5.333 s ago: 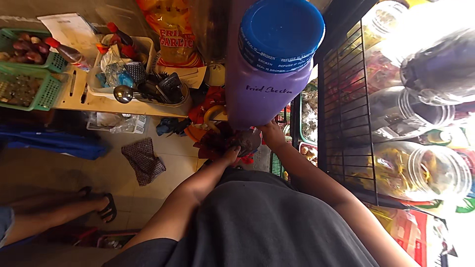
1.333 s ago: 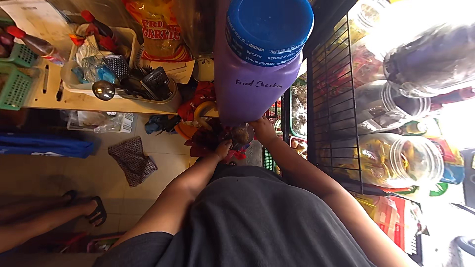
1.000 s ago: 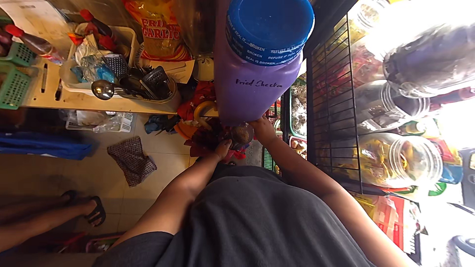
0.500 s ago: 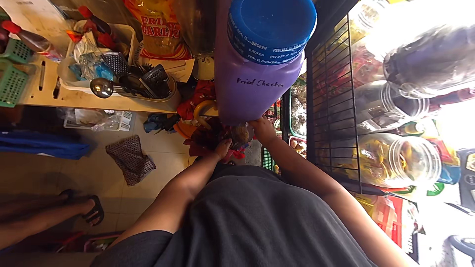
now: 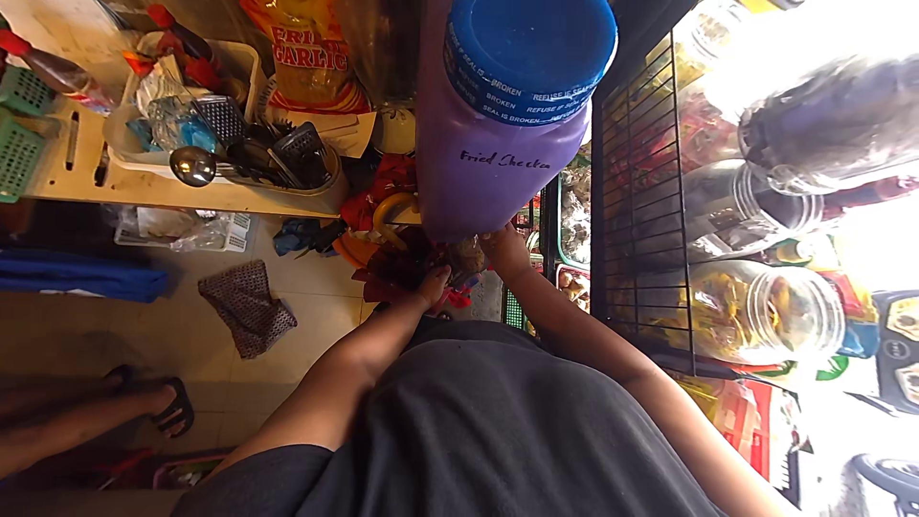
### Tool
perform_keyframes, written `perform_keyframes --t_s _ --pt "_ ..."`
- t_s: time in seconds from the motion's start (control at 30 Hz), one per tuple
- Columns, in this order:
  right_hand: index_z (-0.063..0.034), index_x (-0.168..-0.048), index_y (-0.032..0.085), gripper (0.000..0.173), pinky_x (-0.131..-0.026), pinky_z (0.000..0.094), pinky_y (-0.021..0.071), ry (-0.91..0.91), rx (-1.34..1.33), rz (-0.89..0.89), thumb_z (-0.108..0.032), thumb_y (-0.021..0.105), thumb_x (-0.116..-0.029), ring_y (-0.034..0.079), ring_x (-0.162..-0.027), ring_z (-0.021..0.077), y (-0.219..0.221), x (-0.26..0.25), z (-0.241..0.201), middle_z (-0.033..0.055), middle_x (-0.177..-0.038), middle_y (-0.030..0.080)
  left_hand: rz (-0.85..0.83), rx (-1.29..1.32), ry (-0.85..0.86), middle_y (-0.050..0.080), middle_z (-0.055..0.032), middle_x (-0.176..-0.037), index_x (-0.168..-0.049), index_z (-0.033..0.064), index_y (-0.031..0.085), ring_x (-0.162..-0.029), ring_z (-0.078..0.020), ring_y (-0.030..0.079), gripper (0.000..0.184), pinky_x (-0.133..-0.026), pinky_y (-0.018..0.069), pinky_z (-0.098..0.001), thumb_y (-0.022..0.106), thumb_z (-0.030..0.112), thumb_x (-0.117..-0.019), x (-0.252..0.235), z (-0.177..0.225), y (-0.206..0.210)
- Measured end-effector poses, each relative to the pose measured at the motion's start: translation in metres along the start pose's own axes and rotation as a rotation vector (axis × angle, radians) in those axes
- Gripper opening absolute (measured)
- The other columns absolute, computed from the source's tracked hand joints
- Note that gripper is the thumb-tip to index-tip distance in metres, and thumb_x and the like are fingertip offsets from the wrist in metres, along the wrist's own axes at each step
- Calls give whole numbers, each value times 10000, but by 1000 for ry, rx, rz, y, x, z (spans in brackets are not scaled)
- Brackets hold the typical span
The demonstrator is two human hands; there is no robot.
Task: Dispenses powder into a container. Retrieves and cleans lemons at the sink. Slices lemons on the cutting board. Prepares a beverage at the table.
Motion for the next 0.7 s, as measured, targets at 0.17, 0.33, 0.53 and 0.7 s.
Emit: perform_keyframes --t_s 0.17,0.33,0.53,0.7 --pt "28 -1193 682 421 -949 561 557 421 -441 -2 -320 727 -959 719 -1029 344 5 -4 7 216 -1086 735 -13 9 38 575 -162 -1092 -1200 -33 580 -997 -206 563 464 -944 478 -359 269 307 -1141 0 4 3" --pt "59 -1373 492 444 -814 316 611 715 -1360 -67 -305 450 -1122 723 -939 206 25 0 9 198 -1178 673 -36 17 42 572 -161 -1086 -1196 -34 579 -992 -206 555 471 -941 471 -365 266 313 -1141 0 6 4" --pt "-21 -1366 503 392 -833 266 586 687 -1560 -94 -321 437 -1123 694 -960 153 28 1 10 118 -1168 664 -65 -37 59 582 -165 -1084 -1199 -34 585 -993 -216 562 471 -934 474 -369 266 308 -1140 3 5 5" --pt "71 -1305 600 735 -869 442 607 568 -785 -311 -555 265 -1114 735 -949 293 7 9 48 243 -1143 707 -113 -79 -15 564 -240 -1317 -1348 -36 536 -1185 -308 593 500 -1029 494 -465 277 338 -1140 17 6 8"
Point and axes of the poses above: each hand's wrist, its own x-axis away from the middle knuckle, its own y-axis out of the palm, z = x × y, the point moved 5 cm from there along -x, towards the middle knuckle
